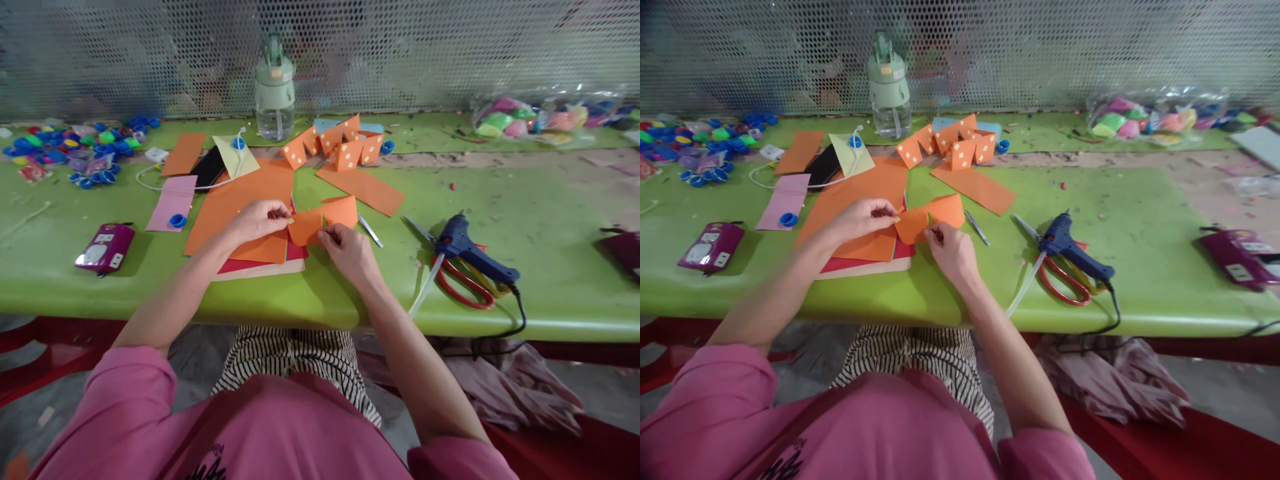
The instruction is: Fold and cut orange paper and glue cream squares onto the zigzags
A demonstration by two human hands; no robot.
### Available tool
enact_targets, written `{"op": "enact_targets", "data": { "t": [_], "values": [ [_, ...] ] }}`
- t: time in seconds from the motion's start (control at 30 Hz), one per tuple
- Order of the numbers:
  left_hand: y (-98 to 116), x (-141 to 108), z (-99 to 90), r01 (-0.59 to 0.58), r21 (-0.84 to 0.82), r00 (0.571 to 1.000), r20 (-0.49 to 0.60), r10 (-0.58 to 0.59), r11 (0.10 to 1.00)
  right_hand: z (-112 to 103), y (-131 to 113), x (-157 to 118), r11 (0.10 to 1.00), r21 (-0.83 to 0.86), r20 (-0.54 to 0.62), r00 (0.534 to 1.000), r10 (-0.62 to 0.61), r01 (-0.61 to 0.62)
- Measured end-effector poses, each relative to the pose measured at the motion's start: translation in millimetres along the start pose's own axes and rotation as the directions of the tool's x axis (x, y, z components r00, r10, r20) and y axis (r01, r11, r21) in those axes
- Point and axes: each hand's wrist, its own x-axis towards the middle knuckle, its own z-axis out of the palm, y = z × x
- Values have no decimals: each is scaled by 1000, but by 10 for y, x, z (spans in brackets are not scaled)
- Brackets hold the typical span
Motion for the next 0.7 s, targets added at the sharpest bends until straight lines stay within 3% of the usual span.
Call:
{"op": "enact_targets", "data": {
  "t": [0.4,0.7],
  "values": [
    [104,-32,31,5,-41,999,-36,-7,999,16,27,-4,999,41,-12,999,-33,34],
    [51,-3,38,4,-88,1000,-30,-7,996,7,10,-15,999,32,-13,1000,-14,14]
  ]
}}
